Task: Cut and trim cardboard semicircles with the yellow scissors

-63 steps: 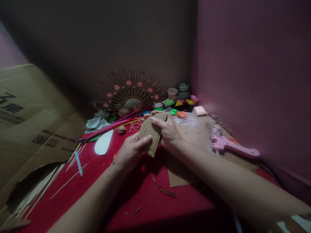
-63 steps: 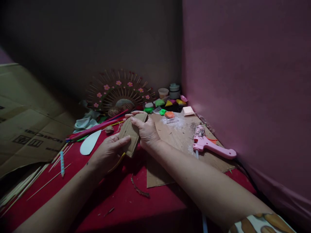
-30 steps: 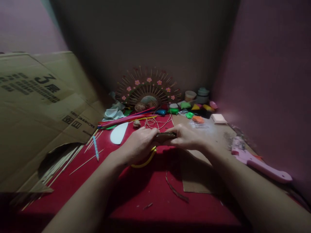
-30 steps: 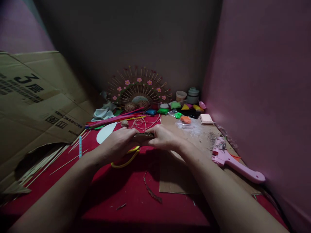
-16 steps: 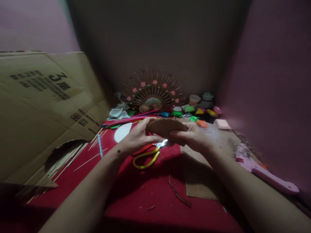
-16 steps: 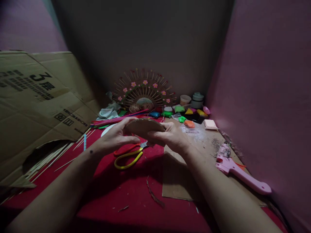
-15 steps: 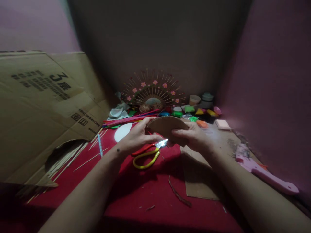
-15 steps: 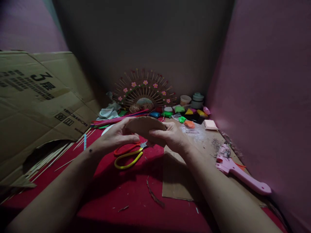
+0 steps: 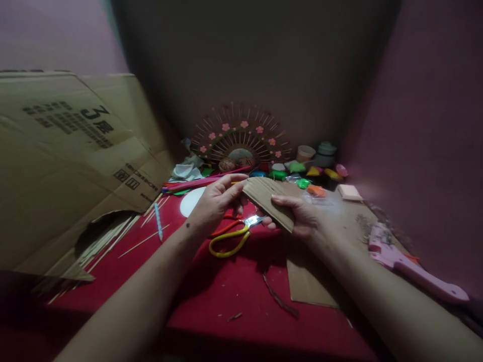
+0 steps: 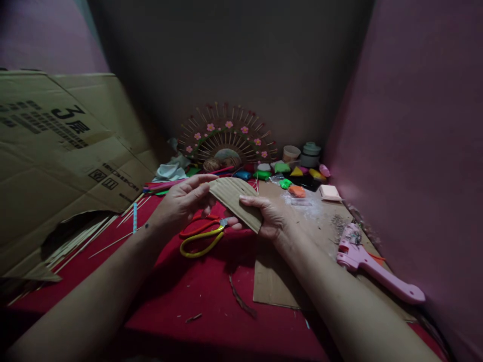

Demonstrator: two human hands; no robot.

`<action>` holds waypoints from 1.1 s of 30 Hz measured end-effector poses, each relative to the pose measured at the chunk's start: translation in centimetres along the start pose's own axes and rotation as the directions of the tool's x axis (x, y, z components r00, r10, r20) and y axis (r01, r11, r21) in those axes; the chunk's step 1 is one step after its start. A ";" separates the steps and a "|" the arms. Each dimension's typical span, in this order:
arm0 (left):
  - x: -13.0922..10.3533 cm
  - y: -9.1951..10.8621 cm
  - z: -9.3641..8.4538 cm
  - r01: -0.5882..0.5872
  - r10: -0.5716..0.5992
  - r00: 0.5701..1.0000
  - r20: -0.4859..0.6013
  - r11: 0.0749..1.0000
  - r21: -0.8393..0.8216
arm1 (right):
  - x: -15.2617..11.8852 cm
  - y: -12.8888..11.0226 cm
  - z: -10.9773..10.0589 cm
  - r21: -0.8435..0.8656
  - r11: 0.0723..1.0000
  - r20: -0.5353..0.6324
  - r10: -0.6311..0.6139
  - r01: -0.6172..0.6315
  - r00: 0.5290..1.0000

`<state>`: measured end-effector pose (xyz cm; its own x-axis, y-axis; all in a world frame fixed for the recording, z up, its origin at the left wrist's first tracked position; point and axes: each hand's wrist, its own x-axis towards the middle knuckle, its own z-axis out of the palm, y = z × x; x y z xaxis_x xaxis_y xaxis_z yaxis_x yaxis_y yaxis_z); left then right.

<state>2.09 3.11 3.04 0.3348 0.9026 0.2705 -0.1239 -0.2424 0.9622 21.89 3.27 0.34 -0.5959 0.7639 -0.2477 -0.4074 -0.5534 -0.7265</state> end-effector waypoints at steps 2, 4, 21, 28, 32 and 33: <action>0.0 -0.1 -0.1 -0.004 0.004 1.000 -0.003 1.000 0.015 | 0.2 0.1 -0.1 0.027 0.999 0.020 0.032 -0.033 0.999; 0.0 -0.2 -0.2 -0.005 0.006 1.000 -0.005 0.999 0.035 | 0.3 0.2 -0.1 0.033 0.999 0.017 0.021 -0.021 1.000; 0.0 -0.8 0.4 0.151 -0.151 0.988 0.016 0.966 -0.209 | -1.0 0.6 2.5 -0.606 0.610 0.048 -0.612 0.510 0.789; 0.2 -1.5 0.5 0.105 -0.103 0.994 0.021 0.962 -0.253 | -1.3 1.2 2.6 -0.822 0.170 0.264 -0.731 0.543 0.629; 0.3 -1.7 0.2 0.057 -0.056 0.998 0.011 0.977 -0.204 | -1.3 1.2 2.7 -0.799 0.164 0.302 -0.723 0.578 0.621; 0.3 -1.8 0.2 0.047 -0.047 0.999 0.005 0.980 -0.193 | -1.4 1.1 2.7 -0.796 0.170 0.301 -0.721 0.581 0.624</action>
<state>2.57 3.75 1.44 0.3451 0.9112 0.2250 -0.2859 -0.1263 0.9499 20.35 0.69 1.60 -0.2861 0.7756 0.5626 0.1354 0.6140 -0.7776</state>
